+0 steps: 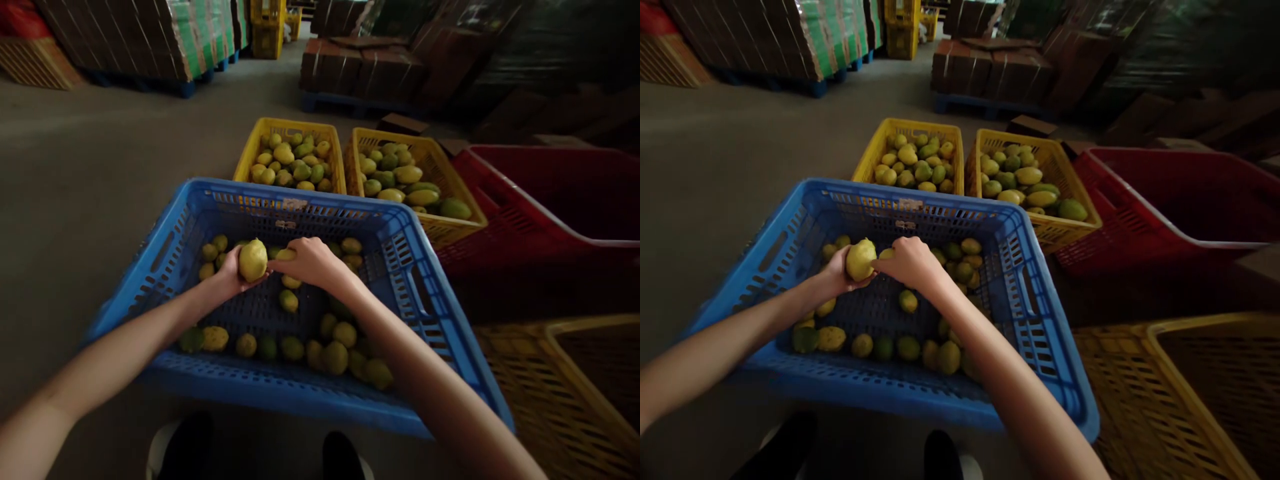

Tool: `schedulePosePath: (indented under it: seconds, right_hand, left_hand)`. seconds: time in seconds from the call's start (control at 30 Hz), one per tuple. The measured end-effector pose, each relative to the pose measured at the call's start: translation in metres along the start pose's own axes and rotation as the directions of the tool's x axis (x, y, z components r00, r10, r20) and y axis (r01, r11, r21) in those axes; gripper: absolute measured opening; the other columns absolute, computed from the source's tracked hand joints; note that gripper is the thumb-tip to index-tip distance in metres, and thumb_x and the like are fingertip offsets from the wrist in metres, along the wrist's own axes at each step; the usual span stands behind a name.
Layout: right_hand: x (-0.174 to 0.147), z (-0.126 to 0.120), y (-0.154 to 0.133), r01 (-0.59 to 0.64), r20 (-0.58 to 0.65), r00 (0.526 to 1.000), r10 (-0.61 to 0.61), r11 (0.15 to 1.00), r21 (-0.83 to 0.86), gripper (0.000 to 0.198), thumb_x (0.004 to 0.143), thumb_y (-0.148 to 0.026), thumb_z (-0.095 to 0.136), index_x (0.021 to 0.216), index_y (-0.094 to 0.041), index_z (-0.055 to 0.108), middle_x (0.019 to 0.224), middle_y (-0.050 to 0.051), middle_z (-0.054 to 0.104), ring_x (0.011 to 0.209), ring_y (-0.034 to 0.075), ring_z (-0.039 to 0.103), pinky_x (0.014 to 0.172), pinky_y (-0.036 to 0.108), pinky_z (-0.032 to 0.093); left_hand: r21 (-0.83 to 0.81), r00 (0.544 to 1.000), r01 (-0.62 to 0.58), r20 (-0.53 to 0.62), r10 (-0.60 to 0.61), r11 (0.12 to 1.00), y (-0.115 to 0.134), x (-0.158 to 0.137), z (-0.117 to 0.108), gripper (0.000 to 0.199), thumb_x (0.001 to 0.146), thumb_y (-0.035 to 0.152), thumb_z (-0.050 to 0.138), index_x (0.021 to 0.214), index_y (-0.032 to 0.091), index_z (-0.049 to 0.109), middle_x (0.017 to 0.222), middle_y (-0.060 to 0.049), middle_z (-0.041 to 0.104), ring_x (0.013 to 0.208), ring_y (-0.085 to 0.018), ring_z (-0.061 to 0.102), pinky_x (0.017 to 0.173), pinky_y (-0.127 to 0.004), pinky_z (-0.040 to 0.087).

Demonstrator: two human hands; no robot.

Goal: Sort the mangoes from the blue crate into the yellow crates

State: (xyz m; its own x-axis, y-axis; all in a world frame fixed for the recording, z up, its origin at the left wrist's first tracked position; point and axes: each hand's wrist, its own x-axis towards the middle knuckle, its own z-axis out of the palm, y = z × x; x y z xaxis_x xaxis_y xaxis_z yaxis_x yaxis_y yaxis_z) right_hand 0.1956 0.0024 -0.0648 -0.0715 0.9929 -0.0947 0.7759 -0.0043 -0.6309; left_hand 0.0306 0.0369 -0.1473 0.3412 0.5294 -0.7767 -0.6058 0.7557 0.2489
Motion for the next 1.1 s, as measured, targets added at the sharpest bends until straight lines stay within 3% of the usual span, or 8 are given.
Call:
schedulePosePath:
  seconds: [0.13, 0.3, 0.5, 0.57, 0.73, 0.8, 0.93, 1.1]
  right_hand:
    - [0.001, 0.02, 0.046, 0.001, -0.035, 0.999, 0.004, 0.989, 0.145, 0.035, 0.061, -0.048, 0.075, 0.073, -0.02, 0.059, 0.066, 0.0, 0.058, 0.066, 0.018, 0.055, 0.061, 0.029, 0.042]
    - [-0.006, 0.036, 0.062, 0.147, -0.154, 0.981, -0.119, 0.972, 0.186, 0.046, 0.06, -0.039, 0.078, 0.095, -0.018, 0.058, 0.087, 0.002, 0.063, 0.08, 0.018, 0.058, 0.071, 0.029, 0.046]
    - [-0.012, 0.043, 0.062, 0.357, -0.397, 0.878, -0.267, 0.918, 0.173, 0.048, 0.067, -0.036, 0.078, 0.107, -0.017, 0.061, 0.103, 0.008, 0.065, 0.091, 0.021, 0.061, 0.082, 0.033, 0.049]
    - [-0.015, 0.043, 0.059, 0.412, -0.448, 0.835, -0.319, 0.902, 0.125, 0.048, 0.069, -0.037, 0.077, 0.11, -0.018, 0.061, 0.105, 0.008, 0.067, 0.095, 0.022, 0.06, 0.085, 0.035, 0.049]
    - [-0.026, 0.039, 0.046, 0.544, -0.48, 0.721, -0.5, 0.837, -0.056, 0.047, 0.077, -0.04, 0.07, 0.119, -0.022, 0.059, 0.111, 0.008, 0.067, 0.102, 0.024, 0.056, 0.09, 0.041, 0.048]
    - [-0.029, 0.039, 0.042, 0.572, -0.499, 0.683, -0.533, 0.815, -0.087, 0.046, 0.08, -0.04, 0.066, 0.122, -0.023, 0.057, 0.115, 0.008, 0.065, 0.105, 0.025, 0.055, 0.092, 0.043, 0.048]
    - [-0.034, 0.039, 0.039, 0.613, -0.535, 0.606, -0.588, 0.774, -0.156, 0.043, 0.084, -0.037, 0.063, 0.124, -0.023, 0.056, 0.118, 0.008, 0.064, 0.108, 0.025, 0.054, 0.093, 0.044, 0.048]
    - [-0.036, 0.038, 0.04, 0.602, -0.527, 0.583, -0.618, 0.764, -0.231, 0.042, 0.085, -0.036, 0.061, 0.124, -0.023, 0.056, 0.118, 0.009, 0.064, 0.109, 0.026, 0.054, 0.093, 0.047, 0.047]
  left_hand:
    - [0.071, 0.992, -0.105, -0.07, 0.11, 0.992, -0.003, -0.008, 0.008, 0.034, 0.087, 0.04, 0.042, 0.107, 0.018, 0.058, 0.072, -0.006, 0.065, 0.059, -0.021, 0.066, 0.052, -0.034, 0.056]
    - [0.082, 0.983, -0.169, -0.053, 0.174, 0.982, -0.006, -0.013, 0.011, 0.031, 0.084, 0.035, 0.042, 0.096, 0.015, 0.061, 0.072, -0.008, 0.066, 0.062, -0.022, 0.066, 0.055, -0.036, 0.056]
    - [0.179, 0.96, -0.278, 0.009, 0.281, 0.944, -0.015, -0.017, 0.014, 0.027, 0.082, 0.031, 0.04, 0.079, 0.016, 0.061, 0.063, -0.004, 0.062, 0.066, -0.019, 0.065, 0.066, -0.032, 0.054]
    - [0.252, 0.889, -0.458, 0.099, 0.448, 0.852, -0.017, -0.018, 0.014, 0.026, 0.079, 0.031, 0.042, 0.072, 0.016, 0.062, 0.063, -0.003, 0.062, 0.069, -0.019, 0.064, 0.069, -0.029, 0.052]
    - [0.404, 0.441, -0.883, 0.546, 0.712, 0.238, -0.016, -0.029, 0.011, 0.03, 0.076, 0.034, 0.045, 0.067, 0.019, 0.069, 0.076, -0.004, 0.068, 0.076, -0.018, 0.061, 0.073, -0.025, 0.047]
    - [0.384, 0.334, -0.918, 0.616, 0.713, 0.099, -0.014, -0.035, 0.011, 0.034, 0.078, 0.033, 0.041, 0.068, 0.02, 0.071, 0.077, -0.003, 0.069, 0.075, -0.018, 0.06, 0.073, -0.026, 0.047]
    - [0.336, 0.246, -0.942, 0.686, 0.685, 0.001, -0.013, -0.045, 0.012, 0.037, 0.08, 0.031, 0.037, 0.07, 0.021, 0.071, 0.079, -0.004, 0.07, 0.077, -0.02, 0.061, 0.072, -0.029, 0.047]
    - [0.322, 0.235, -0.947, 0.705, 0.669, -0.007, -0.012, -0.045, 0.012, 0.037, 0.081, 0.03, 0.036, 0.071, 0.021, 0.071, 0.077, -0.004, 0.07, 0.078, -0.02, 0.062, 0.072, -0.031, 0.048]
